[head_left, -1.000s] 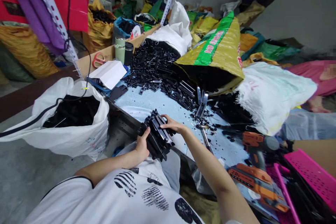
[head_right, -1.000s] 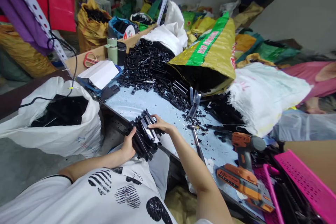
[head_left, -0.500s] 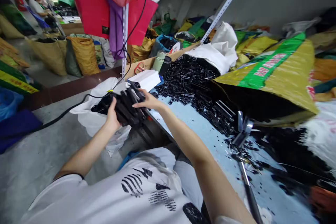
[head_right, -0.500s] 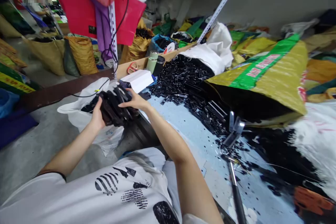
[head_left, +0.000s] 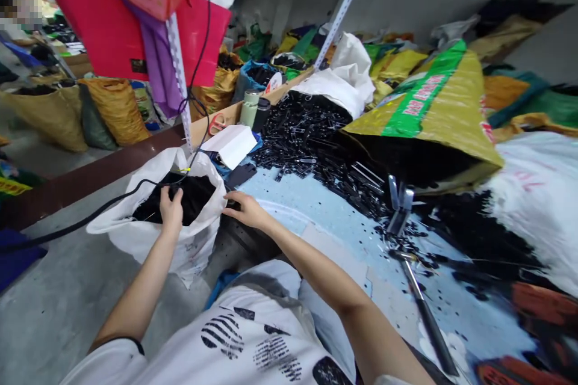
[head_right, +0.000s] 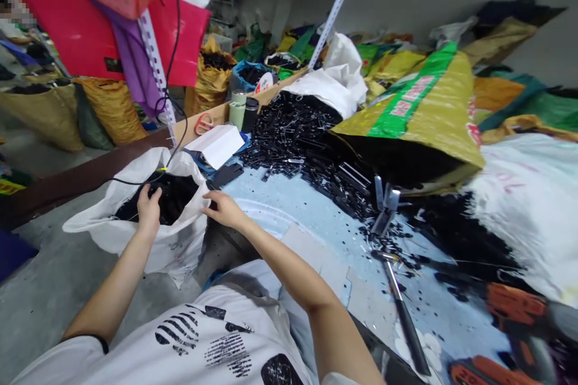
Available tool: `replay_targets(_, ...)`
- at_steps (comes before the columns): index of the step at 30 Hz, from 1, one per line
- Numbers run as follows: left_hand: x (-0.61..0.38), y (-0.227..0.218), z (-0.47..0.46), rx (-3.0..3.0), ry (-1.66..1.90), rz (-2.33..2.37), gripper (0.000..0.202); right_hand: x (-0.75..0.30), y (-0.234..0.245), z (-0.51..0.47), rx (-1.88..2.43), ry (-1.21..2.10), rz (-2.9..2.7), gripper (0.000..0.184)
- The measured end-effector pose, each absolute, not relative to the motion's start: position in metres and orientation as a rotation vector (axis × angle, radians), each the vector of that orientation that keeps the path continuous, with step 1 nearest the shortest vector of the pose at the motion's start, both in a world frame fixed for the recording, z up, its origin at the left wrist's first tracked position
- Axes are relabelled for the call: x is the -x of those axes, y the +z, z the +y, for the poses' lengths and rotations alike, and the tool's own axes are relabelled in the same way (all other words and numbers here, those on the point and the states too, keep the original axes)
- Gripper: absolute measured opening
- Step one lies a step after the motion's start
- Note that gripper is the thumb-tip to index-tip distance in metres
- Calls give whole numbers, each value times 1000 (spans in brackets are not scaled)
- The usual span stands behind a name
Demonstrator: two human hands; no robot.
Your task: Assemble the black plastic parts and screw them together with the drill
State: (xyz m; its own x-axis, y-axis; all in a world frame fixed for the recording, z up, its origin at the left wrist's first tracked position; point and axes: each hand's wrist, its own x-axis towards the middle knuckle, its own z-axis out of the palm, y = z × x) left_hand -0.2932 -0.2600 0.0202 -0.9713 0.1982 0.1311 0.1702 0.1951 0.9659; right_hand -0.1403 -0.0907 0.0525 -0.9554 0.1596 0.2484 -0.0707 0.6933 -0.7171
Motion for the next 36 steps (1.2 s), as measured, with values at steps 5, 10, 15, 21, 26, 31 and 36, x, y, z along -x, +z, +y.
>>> replay_targets(5,183,21,-212,-1034,1965,2200,33,55,38,-54,547,1135,-2496,34)
replay_targets(10,151,27,-84,-1294,1743,2045,42,-15,11,-47,800,1245,-2257,33)
replay_targets(15,211,33,73,-1412,1196,2474,47,-100,-19,-57,1098,1170,-2000,28)
replay_targets(21,235,-7,149,-1436,620,2759,55,-191,-37,-38,1419,1089,-1798,29)
replay_targets(26,212,-33,156,-1487,514,2707,46,-203,-13,84,1405,826,-1972,36)
replay_targets(31,220,-24,166,-1320,418,2761,35,-181,2,241,1679,189,-1941,43)
replay_targets(36,242,-10,179,-1066,331,2734,31,-168,3,295,1852,177,-1943,31)
